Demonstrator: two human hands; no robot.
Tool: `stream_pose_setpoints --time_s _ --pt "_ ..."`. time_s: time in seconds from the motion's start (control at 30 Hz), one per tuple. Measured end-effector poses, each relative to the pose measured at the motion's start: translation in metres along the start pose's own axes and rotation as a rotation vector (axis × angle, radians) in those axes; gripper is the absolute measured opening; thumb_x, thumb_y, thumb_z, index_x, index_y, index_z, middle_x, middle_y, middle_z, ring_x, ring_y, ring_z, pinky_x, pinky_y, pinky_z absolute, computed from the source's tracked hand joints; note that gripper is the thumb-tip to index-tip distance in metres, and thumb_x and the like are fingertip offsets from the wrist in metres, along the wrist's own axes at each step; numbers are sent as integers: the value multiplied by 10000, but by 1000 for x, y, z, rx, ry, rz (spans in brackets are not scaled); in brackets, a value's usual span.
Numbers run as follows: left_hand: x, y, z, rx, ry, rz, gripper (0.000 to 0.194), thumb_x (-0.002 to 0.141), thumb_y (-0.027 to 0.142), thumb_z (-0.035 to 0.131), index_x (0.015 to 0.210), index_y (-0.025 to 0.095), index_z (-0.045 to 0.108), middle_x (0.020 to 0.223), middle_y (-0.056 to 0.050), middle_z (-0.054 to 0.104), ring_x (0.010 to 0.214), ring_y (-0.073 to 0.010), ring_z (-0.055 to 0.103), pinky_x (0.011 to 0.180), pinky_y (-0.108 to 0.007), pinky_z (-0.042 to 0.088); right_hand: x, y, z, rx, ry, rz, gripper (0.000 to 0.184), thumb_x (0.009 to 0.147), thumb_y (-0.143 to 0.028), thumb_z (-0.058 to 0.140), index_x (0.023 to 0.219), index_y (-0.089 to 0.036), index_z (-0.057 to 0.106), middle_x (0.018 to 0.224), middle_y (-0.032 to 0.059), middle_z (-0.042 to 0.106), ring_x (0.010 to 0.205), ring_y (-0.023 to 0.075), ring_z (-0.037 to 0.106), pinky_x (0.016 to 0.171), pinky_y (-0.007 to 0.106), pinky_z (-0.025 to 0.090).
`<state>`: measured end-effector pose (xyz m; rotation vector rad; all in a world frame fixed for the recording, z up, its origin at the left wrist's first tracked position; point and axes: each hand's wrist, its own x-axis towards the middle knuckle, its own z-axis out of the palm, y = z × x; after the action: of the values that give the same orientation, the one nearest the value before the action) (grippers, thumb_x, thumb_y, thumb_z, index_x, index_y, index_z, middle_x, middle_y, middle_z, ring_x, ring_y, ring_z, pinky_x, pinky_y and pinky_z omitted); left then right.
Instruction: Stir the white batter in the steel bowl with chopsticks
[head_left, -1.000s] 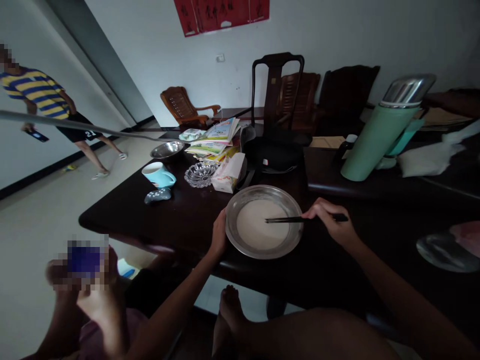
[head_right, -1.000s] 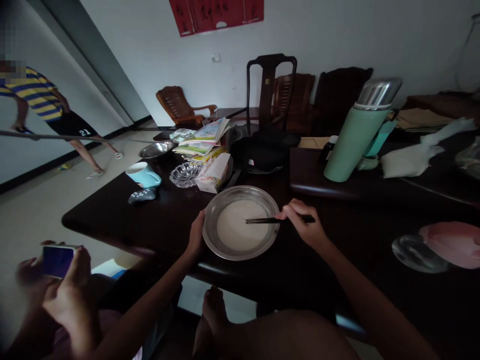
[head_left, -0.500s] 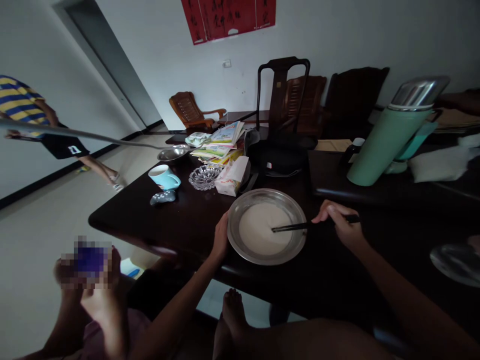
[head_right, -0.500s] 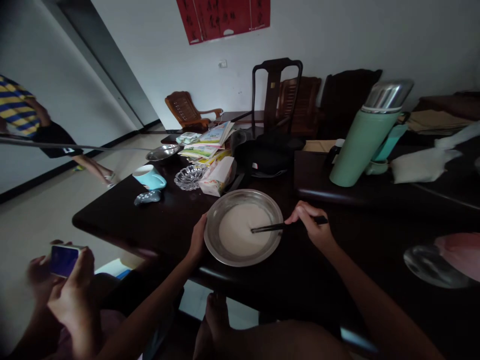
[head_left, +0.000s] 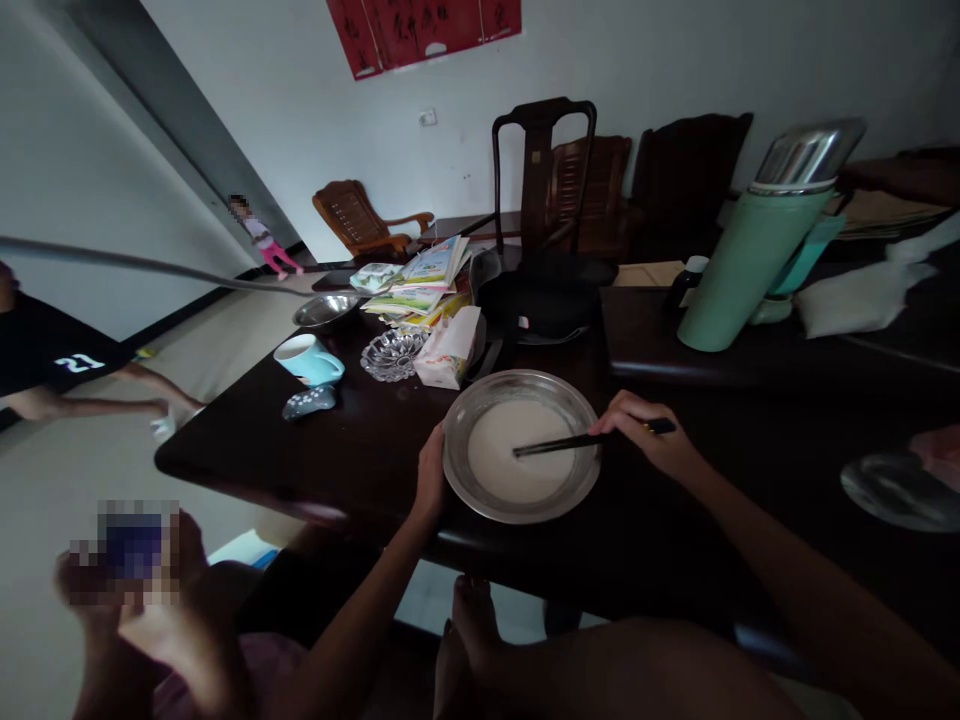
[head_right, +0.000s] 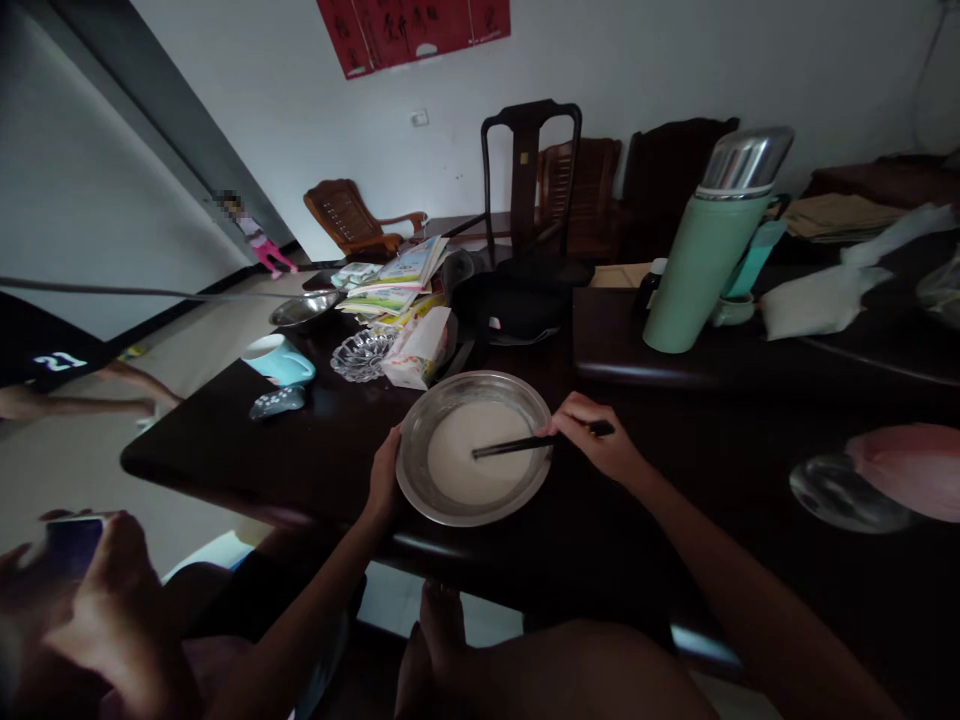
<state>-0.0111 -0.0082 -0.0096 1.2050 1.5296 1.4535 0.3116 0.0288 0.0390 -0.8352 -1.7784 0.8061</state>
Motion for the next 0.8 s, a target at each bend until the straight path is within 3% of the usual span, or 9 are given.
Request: stream_pose_setpoints --time_s 0.1,0.2,0.37,0.43,0.57,0.73,0.8 --pt "1 -1 0 15 -5 18 511 917 512 411 1164 150 673 1260 -97 662 1198 -245 573 1073 -358 388 0 1 -1 -57 44 -28 310 921 -420 597 706 -232 718 772 48 739 751 203 665 716 352 521" --pt "0 3 0 58 -10 35 467 928 467 415 1145 152 683 1261 -92 663 1204 -243 568 1081 -351 378 1 0 -4 27 121 13 409 948 -449 541 628 -224 662 653 30 699 648 192 664 661 344 519" --pt "-1 9 1 54 1 6 467 949 444 391 1166 152 684 1235 -88 678 1177 -241 584 1060 -346 398 0 -1 -1 -14 -17 -8 317 933 -413 574 714 -238 721 743 37 740 708 205 665 673 355 529" --pt "-2 11 1 66 -13 23 456 953 420 386 1164 147 683 1229 -89 681 1166 -241 588 1057 -354 404 -1 0 -1 -65 7 -41 273 921 -391 599 735 -245 733 793 42 754 759 213 660 709 368 528" --pt "-3 12 1 86 -16 43 416 951 377 388 1128 155 692 1244 -81 674 1181 -234 580 1071 -353 395 -1 2 -5 9 100 -2 400 955 -437 532 636 -235 665 665 40 712 664 210 656 661 374 518" --pt "-3 15 2 72 2 20 432 958 373 374 1149 153 693 1218 -83 686 1186 -238 584 1076 -361 398 -1 0 -2 -23 -44 -18 325 930 -426 572 710 -243 726 741 44 735 707 211 657 656 363 527" --pt "-4 18 2 66 -2 9 428 959 368 381 1155 150 692 1220 -85 686 1188 -239 585 1074 -365 404 -1 1 -2 -68 -23 -32 279 919 -406 595 739 -252 743 774 41 744 744 212 656 689 366 529"
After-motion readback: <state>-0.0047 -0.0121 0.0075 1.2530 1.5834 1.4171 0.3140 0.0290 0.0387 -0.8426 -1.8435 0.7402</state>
